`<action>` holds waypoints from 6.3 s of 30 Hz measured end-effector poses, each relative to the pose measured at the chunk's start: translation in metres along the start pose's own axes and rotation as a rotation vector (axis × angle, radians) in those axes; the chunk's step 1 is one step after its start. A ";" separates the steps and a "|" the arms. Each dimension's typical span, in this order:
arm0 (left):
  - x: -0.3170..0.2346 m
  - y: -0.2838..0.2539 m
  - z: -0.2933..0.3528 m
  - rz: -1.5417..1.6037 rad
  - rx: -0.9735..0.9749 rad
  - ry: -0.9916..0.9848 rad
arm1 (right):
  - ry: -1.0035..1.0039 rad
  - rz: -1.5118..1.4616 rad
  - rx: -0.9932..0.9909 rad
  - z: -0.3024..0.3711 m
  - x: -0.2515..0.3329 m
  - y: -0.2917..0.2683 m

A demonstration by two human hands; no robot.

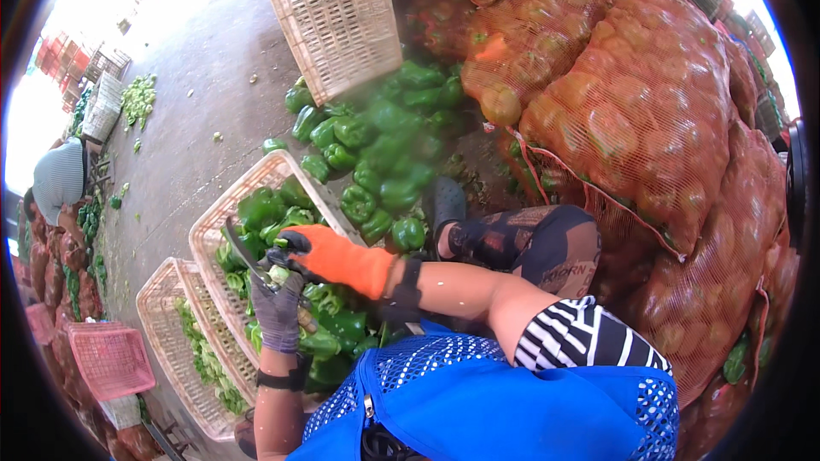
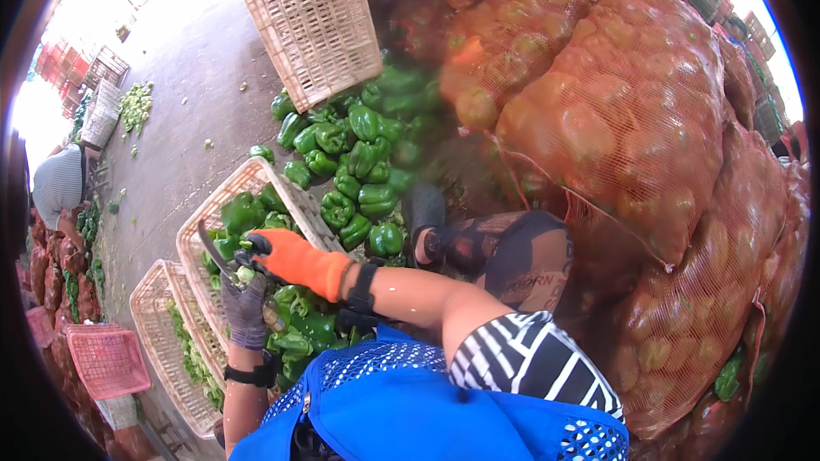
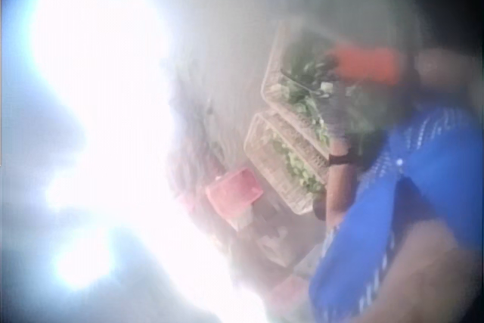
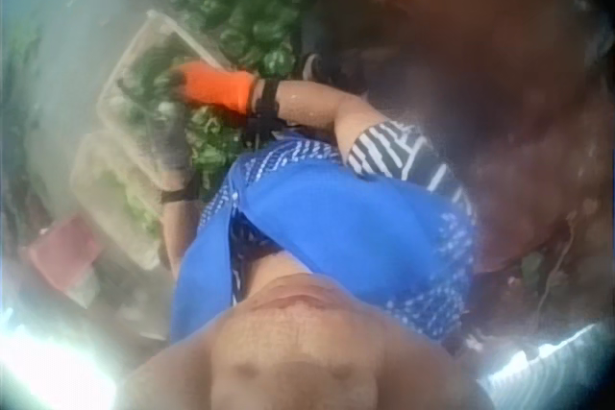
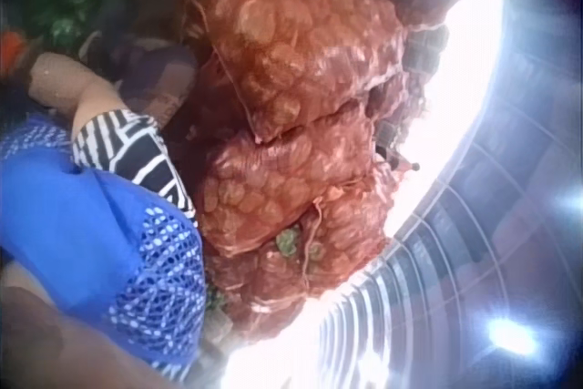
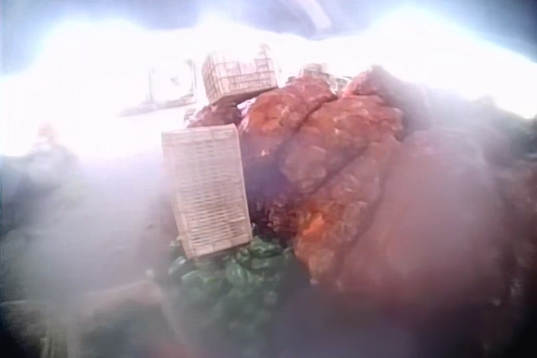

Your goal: The person sits on the floor and repeatedly picks green bell peppers from a large pile, removes the stems, and places the peppers into a white plastic crate. The removed stems are discarded into a separate crate. The process continues throughout the clip.

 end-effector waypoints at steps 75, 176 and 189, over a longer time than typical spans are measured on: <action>-0.040 -0.127 0.092 0.372 -0.163 -0.416 | 0.204 -1.211 0.486 0.109 0.148 0.056; -0.015 -0.109 0.092 -0.506 0.095 0.233 | -0.626 0.075 0.303 0.077 0.075 0.130; 0.008 -0.202 0.031 -0.981 -0.199 0.680 | -0.314 0.323 0.259 0.019 0.039 0.143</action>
Point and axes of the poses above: each hand's wrist, its own z-axis away from the middle knuckle, its own y-axis out of the palm, x = y × z, the point moved 2 cm from there along -z, towards the middle knuckle, and after that the axes turned 3 degrees about -x, right-handed, at the moved point
